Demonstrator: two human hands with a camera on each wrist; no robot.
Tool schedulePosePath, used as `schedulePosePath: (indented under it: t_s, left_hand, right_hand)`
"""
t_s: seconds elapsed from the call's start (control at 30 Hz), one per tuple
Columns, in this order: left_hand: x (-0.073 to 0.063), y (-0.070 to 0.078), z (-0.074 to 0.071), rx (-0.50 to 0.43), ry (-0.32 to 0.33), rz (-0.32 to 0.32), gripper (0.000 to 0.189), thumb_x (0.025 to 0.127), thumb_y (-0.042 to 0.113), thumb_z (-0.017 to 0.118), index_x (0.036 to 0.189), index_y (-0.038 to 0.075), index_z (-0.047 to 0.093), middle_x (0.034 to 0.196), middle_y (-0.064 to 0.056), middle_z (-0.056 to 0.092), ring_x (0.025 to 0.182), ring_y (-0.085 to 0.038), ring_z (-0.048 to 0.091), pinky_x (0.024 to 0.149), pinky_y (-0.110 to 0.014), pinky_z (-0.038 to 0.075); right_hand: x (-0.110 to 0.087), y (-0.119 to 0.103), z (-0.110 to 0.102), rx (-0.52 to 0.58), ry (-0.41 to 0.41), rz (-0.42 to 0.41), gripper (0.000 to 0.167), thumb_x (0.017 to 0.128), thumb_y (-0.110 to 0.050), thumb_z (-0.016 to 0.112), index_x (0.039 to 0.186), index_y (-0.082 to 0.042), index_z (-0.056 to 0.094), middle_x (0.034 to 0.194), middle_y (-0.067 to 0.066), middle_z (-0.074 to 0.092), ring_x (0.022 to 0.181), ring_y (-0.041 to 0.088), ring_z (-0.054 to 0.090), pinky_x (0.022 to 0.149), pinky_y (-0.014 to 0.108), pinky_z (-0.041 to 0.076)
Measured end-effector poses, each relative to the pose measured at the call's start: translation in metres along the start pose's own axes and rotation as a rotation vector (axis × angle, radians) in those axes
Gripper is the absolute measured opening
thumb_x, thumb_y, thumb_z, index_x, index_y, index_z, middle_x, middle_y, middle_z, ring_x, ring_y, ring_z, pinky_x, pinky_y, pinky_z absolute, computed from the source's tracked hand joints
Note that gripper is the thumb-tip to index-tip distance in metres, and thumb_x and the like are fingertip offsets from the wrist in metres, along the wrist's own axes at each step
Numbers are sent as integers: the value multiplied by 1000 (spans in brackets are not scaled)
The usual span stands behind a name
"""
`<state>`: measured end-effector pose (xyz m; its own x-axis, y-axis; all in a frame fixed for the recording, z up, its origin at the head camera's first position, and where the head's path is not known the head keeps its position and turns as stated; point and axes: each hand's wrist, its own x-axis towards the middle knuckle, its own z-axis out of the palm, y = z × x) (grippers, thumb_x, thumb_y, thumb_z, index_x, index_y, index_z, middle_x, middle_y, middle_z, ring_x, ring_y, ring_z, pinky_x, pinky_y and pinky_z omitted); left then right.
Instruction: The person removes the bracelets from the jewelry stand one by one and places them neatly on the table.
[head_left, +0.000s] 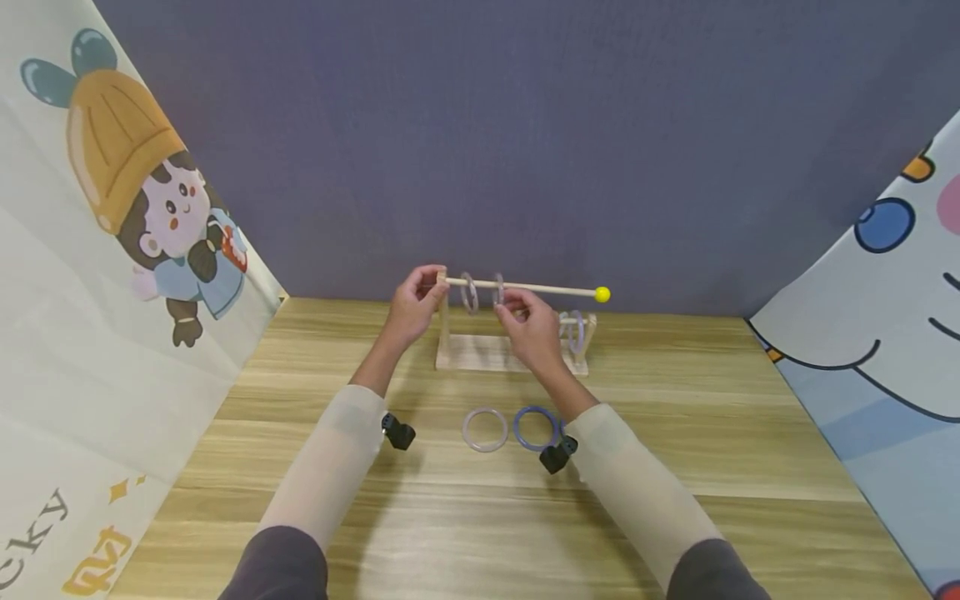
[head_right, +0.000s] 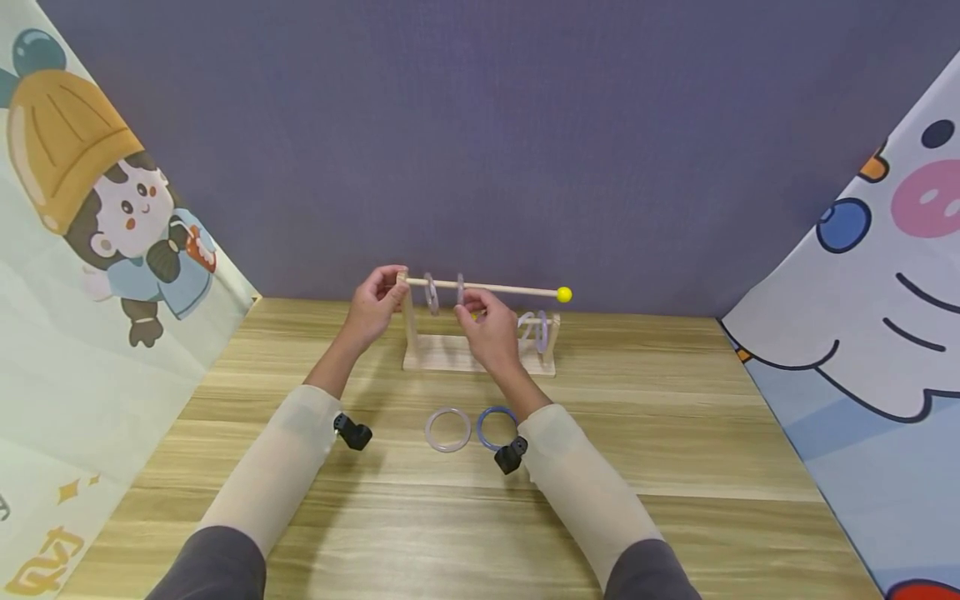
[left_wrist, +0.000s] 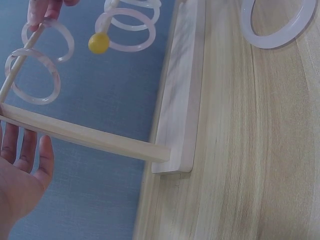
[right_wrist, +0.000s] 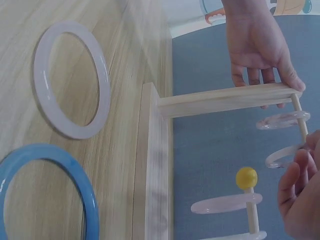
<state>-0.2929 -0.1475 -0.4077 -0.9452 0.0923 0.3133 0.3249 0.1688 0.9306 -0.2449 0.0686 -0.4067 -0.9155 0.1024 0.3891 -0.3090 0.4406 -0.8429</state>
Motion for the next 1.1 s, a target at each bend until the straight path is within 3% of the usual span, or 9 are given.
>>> schedulePosePath:
  t_s: [0.3, 0.43, 1.1]
  left_hand:
    - [-1, 2, 0, -3, -4, -7, 37, 101, 19, 66, 133, 2, 60, 120, -23, 65, 87, -6, 60, 73, -15, 51]
    - [0, -4, -1, 1, -2, -2, 36, 100, 19, 66, 133, 4, 60, 117, -20, 66, 87, -9, 60, 73, -16, 51]
    - [0, -2, 0, 7, -1, 15, 37, 101, 21, 66, 133, 3, 60, 117, -20, 65, 86, -8, 59, 72, -17, 50]
  right_hand:
    - [-3, 8, -16, -4, 23, 0, 24, 91, -16, 76, 113, -7, 73, 95, 13, 75, 67, 9, 58, 57, 14, 46]
    - [-4, 9, -23, 12, 37, -9, 23, 91, -12, 76, 112, -4, 72, 94, 16, 75, 64, 8, 57, 55, 14, 45]
    - [-11, 22, -60, 68, 82, -2, 24, 91, -8, 74, 112, 1, 70, 93, 17, 70, 65, 3, 55, 58, 12, 46]
